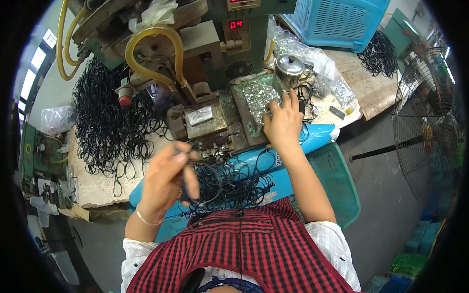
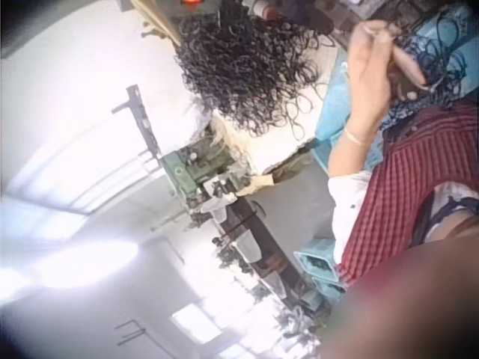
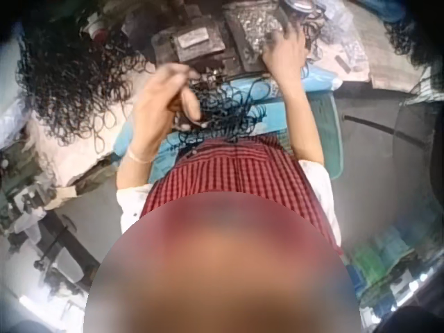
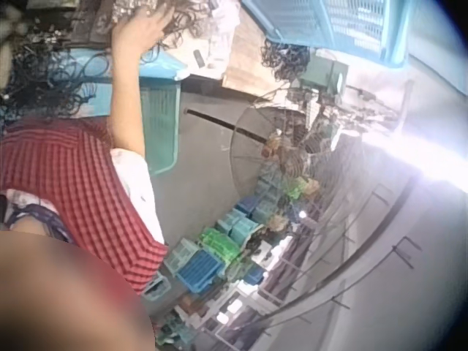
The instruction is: The person repeatedly picks black wires and small metallic parts, inserts them into a press machine, and removes the assembled components. The process is continuous and repetitive, with the person handling wires and parts one at a time.
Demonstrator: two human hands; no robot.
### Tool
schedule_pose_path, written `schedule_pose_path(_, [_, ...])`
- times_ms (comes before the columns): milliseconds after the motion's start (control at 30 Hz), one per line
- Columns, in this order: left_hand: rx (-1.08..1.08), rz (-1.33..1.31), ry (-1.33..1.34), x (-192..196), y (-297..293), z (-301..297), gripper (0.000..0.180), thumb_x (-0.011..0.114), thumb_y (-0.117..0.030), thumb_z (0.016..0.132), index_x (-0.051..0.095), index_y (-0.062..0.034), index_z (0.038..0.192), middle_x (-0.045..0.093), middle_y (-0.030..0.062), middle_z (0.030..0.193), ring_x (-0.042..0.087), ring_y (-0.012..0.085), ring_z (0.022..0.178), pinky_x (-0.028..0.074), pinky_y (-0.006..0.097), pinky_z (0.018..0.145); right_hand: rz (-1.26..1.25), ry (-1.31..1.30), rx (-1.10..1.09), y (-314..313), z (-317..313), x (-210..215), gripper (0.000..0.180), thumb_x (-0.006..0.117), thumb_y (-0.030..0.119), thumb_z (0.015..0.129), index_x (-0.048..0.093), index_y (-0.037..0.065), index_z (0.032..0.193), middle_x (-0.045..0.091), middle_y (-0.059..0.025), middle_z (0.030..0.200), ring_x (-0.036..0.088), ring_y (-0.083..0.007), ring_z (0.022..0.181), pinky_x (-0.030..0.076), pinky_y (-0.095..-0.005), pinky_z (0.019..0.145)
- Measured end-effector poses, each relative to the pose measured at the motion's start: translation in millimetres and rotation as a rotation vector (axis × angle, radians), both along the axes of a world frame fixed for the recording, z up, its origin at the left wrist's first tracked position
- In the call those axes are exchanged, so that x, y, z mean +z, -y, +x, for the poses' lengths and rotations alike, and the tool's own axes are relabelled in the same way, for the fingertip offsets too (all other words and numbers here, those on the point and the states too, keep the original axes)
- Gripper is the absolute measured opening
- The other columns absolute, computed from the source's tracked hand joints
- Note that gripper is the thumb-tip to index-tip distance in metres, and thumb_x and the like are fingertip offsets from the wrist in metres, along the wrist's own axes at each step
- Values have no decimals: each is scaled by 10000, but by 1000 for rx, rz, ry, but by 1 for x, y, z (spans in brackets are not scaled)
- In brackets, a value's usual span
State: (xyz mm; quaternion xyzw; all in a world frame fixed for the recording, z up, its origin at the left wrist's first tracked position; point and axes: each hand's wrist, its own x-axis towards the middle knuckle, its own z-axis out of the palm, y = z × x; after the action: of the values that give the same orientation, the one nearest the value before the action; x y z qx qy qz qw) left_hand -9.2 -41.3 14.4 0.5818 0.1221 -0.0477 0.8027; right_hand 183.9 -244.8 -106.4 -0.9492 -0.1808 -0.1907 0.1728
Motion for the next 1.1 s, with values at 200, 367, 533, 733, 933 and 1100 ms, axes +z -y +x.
schedule_pose_path(200, [80, -250, -264, -10, 11, 28, 285, 483, -227, 1070, 630, 0, 1162, 637, 112, 613, 524, 140, 415, 369, 240, 330, 284, 129, 185, 4, 32, -19, 128, 751, 144, 803, 727, 56, 893, 692, -186, 1187, 600, -385, 1215, 515, -487, 920])
schedule_pose_path(367, [134, -233, -299, -12, 12, 22, 307, 534, -277, 1056, 631, -12, 1175, 621, 78, 652, 562, 152, 527, 364, 255, 362, 355, 163, 169, -5, 28, -22, 103, 698, 128, 801, 676, 53, 867, 685, -139, 996, 639, -371, 967, 505, -486, 823])
schedule_pose_path(533, [4, -264, -225, -27, 8, 19, 307, 524, -343, 1075, 603, -73, 1197, 668, 105, 723, 604, 156, 564, 453, 260, 441, 412, 177, 223, -4, 24, -16, 73, 700, 86, 811, 664, 30, 842, 661, -136, 835, 632, -358, 809, 500, -452, 739])
schedule_pose_path(733, [596, 599, 206, -86, -37, -27, 96, 728, -76, 946, 702, -34, 1028, 722, 19, 943, 667, 109, 816, 531, 249, 737, 654, -54, 225, 4, 19, -22, 70, 706, 25, 818, 676, 11, 879, 681, -109, 843, 660, -267, 793, 515, -361, 737])
schedule_pose_path(933, [842, 1741, -10, -91, -160, -47, 184, 796, -151, 827, 787, -104, 1005, 683, 77, 988, 590, 287, 949, 464, 400, 864, 723, -76, 290, -10, 22, -12, 115, 703, 3, 856, 744, -3, 963, 737, -106, 911, 690, -209, 827, 533, -313, 796])
schedule_pose_path(1100, [871, 2044, -184, -165, -199, -58, 153, 817, -192, 791, 827, -149, 937, 680, 91, 1229, 570, 344, 1048, 455, 459, 930, 819, -245, 178, -21, 10, -8, 133, 741, 48, 884, 762, -5, 1004, 762, -93, 904, 698, -168, 852, 531, -298, 810])
